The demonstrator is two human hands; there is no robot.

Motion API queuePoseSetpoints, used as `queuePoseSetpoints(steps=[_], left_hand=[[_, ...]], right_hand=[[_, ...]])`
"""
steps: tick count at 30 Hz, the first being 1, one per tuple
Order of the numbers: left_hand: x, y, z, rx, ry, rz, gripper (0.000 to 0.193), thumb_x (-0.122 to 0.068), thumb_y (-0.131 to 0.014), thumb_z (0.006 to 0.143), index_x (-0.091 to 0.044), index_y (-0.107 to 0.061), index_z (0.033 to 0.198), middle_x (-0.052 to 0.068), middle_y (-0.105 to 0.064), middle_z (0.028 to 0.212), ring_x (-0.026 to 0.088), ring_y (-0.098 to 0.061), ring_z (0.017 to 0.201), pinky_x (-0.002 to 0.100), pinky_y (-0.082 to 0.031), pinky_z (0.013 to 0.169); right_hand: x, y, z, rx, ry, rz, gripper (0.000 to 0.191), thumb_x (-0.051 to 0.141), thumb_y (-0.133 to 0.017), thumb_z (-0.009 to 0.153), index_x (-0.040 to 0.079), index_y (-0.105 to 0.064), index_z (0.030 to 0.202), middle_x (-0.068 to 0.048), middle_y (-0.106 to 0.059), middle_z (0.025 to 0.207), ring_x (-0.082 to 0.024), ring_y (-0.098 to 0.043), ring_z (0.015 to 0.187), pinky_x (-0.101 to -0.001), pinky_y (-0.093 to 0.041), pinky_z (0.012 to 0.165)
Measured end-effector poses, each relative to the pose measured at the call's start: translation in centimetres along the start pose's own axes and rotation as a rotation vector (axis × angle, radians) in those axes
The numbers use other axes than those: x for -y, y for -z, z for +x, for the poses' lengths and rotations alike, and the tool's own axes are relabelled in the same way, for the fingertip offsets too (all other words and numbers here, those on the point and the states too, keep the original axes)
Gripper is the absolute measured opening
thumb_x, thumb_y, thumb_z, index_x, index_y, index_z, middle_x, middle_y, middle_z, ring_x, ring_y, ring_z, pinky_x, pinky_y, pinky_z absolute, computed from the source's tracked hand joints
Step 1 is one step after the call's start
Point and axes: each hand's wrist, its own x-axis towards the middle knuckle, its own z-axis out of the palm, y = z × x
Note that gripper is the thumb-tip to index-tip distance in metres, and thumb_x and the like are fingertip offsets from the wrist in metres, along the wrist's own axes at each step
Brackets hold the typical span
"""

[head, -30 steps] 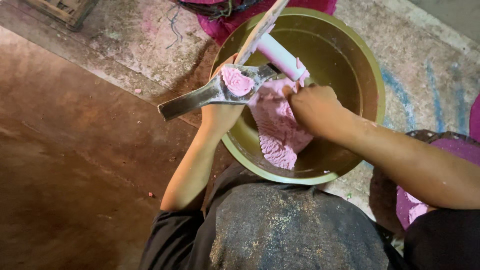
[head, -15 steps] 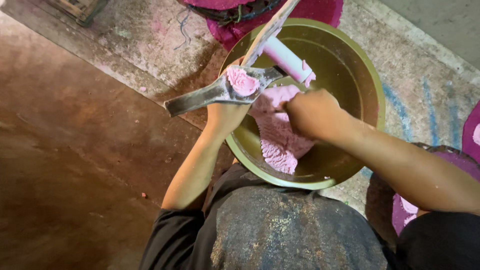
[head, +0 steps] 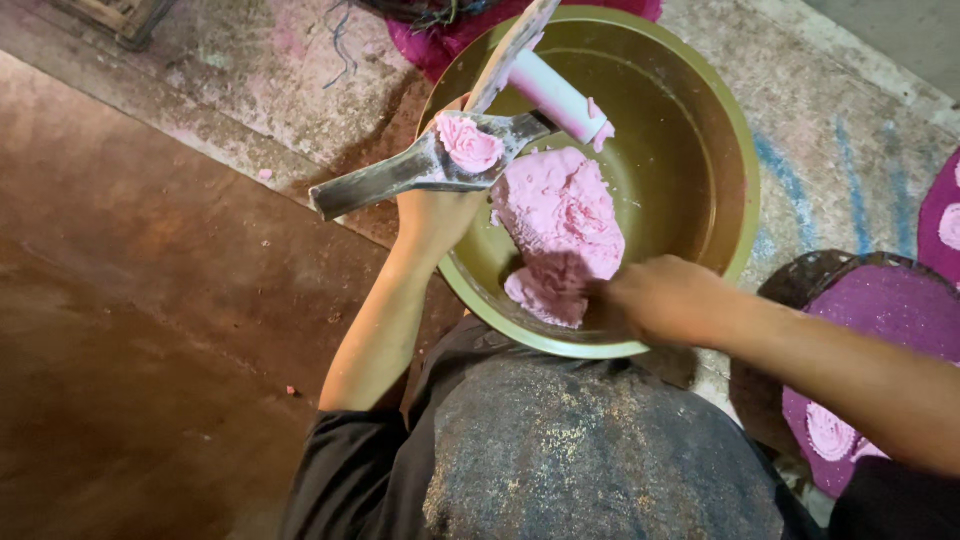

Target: The person sits at a low table and uses a wooden hand-held extruder press to pipe pink dough into spiral rosettes onto round pink boards. They reload dough from a large bowl into the press between boards, peel finished rosettes off the press nozzle, and set filled boards aside.

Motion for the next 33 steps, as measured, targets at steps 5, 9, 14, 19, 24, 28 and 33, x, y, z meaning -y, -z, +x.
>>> queuePoseSetpoints(steps=[5, 9, 14, 19, 24, 28, 33], left_hand=[[-1.4, 0.0, 0.7, 0.020, -0.069, 0.112, 0.061, -0.015, -0.081, 0.090, -0.003, -0.054, 0.144, 0.011, -0.069, 0.128, 0.026, -0.069, 0.115, 0.035, -0.054, 0.103], [-4.4, -0.6, 1.2, 0.098, -0.272, 0.503, 0.071, -0.031, -0.087, 0.084, -0.009, -0.052, 0.142, 0.014, -0.065, 0.134, 0.040, -0.065, 0.115, 0.044, -0.052, 0.096], [-7.8, -1.8, 0.6, 0.435, -0.196, 0.383, 0.080, -0.033, -0.083, 0.076, -0.014, -0.051, 0.146, 0.012, -0.066, 0.121, 0.033, -0.069, 0.106, 0.044, -0.056, 0.089], [-6.3, -4.7, 0.3, 0.386, -0.219, 0.285, 0.061, -0.020, -0.081, 0.080, -0.011, -0.060, 0.137, 0.014, -0.068, 0.120, 0.029, -0.068, 0.107, 0.040, -0.055, 0.090], [-5.1, -4.6, -1.1, 0.530, 0.063, -0.145, 0.031, -0.003, -0.071, 0.091, -0.007, -0.064, 0.121, 0.012, -0.071, 0.107, 0.019, -0.070, 0.097, 0.032, -0.060, 0.084], [-6.1, -1.8, 2.0, 0.435, -0.123, 0.097, 0.010, -0.010, -0.073, 0.097, -0.011, -0.064, 0.099, 0.009, -0.070, 0.093, 0.017, -0.071, 0.078, 0.030, -0.058, 0.072], [-8.8, -1.8, 2.6, 0.452, -0.205, 0.335, 0.041, -0.022, -0.075, 0.086, -0.015, -0.067, 0.126, 0.014, -0.070, 0.105, 0.027, -0.070, 0.090, 0.039, -0.056, 0.075]], right_hand=[[-4.2, 0.8, -6.3, -0.163, 0.118, 0.642, 0.046, 0.019, -0.059, 0.089, 0.016, -0.069, 0.134, -0.009, -0.078, 0.116, -0.023, -0.073, 0.103, -0.0397, -0.055, 0.092], [-7.4, 2.5, -10.4, -0.356, 0.123, 0.904, 0.041, 0.027, -0.058, 0.095, 0.014, -0.068, 0.132, -0.008, -0.075, 0.116, -0.021, -0.070, 0.101, -0.0391, -0.059, 0.087], [-5.9, 8.0, -11.8, -0.147, -0.466, 0.414, 0.040, 0.042, -0.056, 0.103, 0.038, -0.068, 0.141, -0.010, -0.078, 0.083, -0.026, -0.070, 0.073, -0.0387, -0.055, 0.069], [1.1, 9.3, -7.7, -0.378, -0.354, -0.184, 0.027, 0.034, -0.058, 0.094, 0.020, -0.070, 0.114, -0.007, -0.068, 0.074, -0.026, -0.068, 0.068, -0.0391, -0.053, 0.058], [3.6, 6.2, -8.0, -0.571, -0.056, -0.509, 0.036, 0.012, -0.058, 0.090, -0.008, -0.061, 0.119, -0.015, -0.066, 0.092, -0.020, -0.068, 0.064, -0.0318, -0.055, 0.050], [2.6, 8.1, -15.2, -0.509, -0.365, -0.214, 0.047, 0.012, -0.058, 0.084, 0.008, -0.056, 0.132, -0.009, -0.064, 0.098, -0.028, -0.072, 0.079, -0.0389, -0.059, 0.054], [4.4, 10.0, -12.6, -0.599, -0.277, -0.325, 0.033, 0.015, -0.058, 0.093, 0.005, -0.058, 0.124, -0.009, -0.064, 0.090, -0.025, -0.071, 0.072, -0.0389, -0.057, 0.056]])
